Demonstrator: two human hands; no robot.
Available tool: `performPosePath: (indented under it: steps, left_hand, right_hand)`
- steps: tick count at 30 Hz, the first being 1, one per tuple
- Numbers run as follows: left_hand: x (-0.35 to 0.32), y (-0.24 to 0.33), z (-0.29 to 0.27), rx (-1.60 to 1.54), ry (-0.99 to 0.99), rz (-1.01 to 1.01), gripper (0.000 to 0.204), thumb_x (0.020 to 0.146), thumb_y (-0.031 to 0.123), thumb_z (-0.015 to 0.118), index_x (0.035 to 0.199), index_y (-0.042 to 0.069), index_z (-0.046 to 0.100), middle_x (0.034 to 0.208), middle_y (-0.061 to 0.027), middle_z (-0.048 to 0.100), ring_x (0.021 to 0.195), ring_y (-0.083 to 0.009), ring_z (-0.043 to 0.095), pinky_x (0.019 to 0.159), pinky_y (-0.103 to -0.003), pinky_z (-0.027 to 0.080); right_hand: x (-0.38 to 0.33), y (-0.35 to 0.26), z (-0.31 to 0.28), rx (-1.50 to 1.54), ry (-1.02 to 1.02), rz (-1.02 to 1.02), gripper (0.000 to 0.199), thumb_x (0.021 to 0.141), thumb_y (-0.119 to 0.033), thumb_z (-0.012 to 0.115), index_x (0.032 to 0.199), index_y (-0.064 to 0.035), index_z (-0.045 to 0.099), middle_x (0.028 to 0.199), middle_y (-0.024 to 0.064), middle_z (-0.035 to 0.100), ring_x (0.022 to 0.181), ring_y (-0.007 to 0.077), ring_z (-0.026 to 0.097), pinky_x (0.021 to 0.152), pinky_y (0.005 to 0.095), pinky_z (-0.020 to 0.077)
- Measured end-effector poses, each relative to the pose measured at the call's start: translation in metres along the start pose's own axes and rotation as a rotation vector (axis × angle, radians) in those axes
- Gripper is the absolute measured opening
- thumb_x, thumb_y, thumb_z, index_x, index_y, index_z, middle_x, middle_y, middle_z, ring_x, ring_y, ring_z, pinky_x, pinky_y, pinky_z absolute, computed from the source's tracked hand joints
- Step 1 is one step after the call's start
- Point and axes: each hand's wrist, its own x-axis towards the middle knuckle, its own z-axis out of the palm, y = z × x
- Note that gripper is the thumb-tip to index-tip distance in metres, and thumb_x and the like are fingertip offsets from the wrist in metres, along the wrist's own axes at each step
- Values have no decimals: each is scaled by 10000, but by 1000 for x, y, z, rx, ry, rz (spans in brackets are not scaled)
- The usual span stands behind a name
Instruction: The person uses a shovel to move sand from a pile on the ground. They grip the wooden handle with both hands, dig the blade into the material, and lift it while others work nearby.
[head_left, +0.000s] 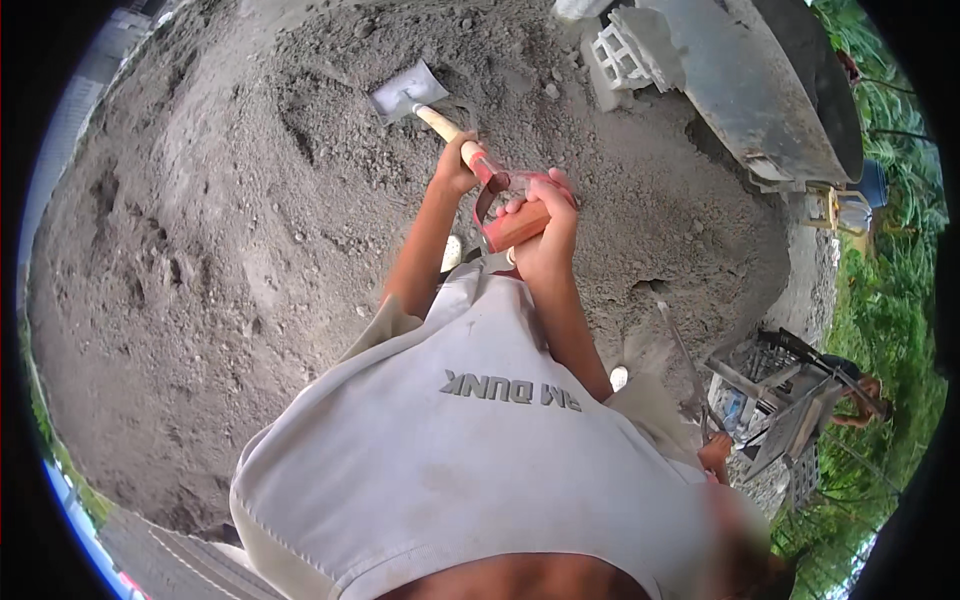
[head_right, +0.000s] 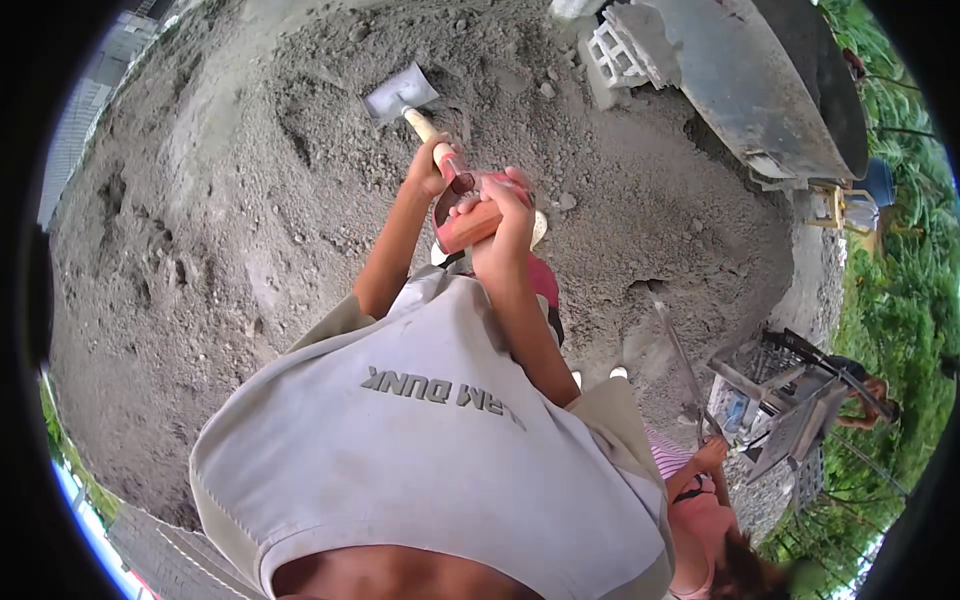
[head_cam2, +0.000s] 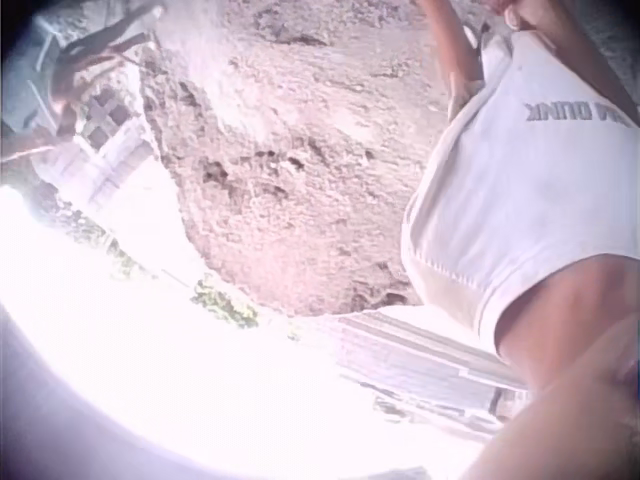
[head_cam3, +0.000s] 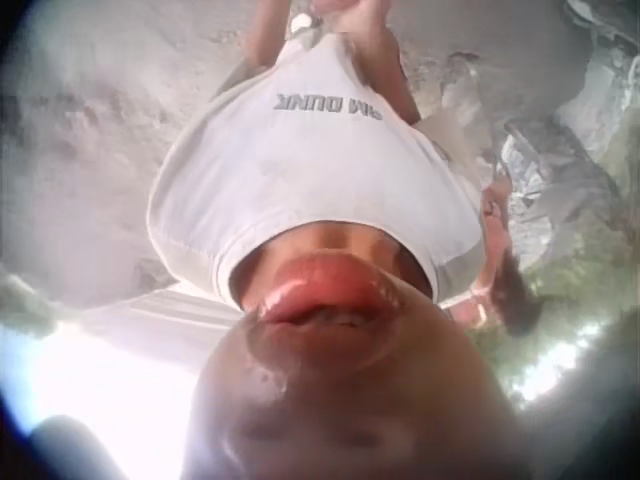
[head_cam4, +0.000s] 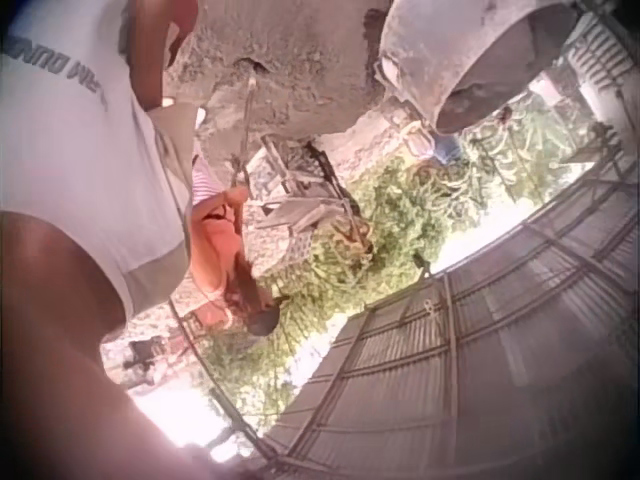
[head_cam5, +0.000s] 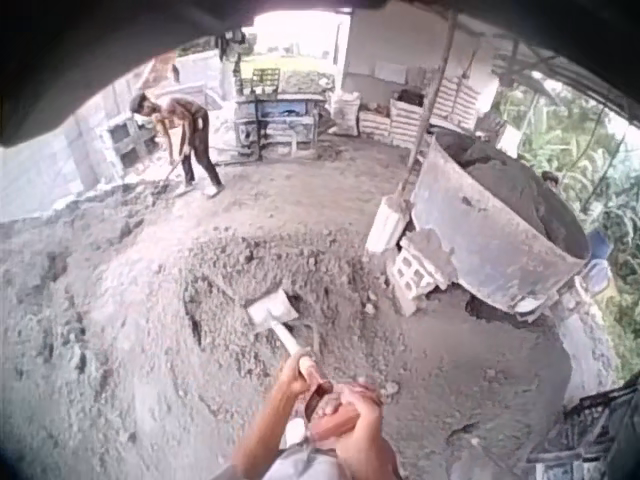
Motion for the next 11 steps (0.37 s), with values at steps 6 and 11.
performPosePath:
  steps: [6,11]
  left_hand:
    - [-35,27,-34,-129,-35,51,164,748,49,511,839,52,375,617,-63,470,470,-162,483,428,-305,454]
    - [-68,32,-85,-112,-84,-32,245,731,54,516,905,49,344,623,-90,463,471,-203,501,404,-325,468]
  right_hand:
    - [-37,46,9,9,-75,121,282,762,-84,529,1004,-140,396,730,32,463,611,210,523,706,434,452]
    - [-101,65,5,-9,-164,179,265,767,-131,556,998,-163,430,713,22,512,649,241,546,794,485,431]
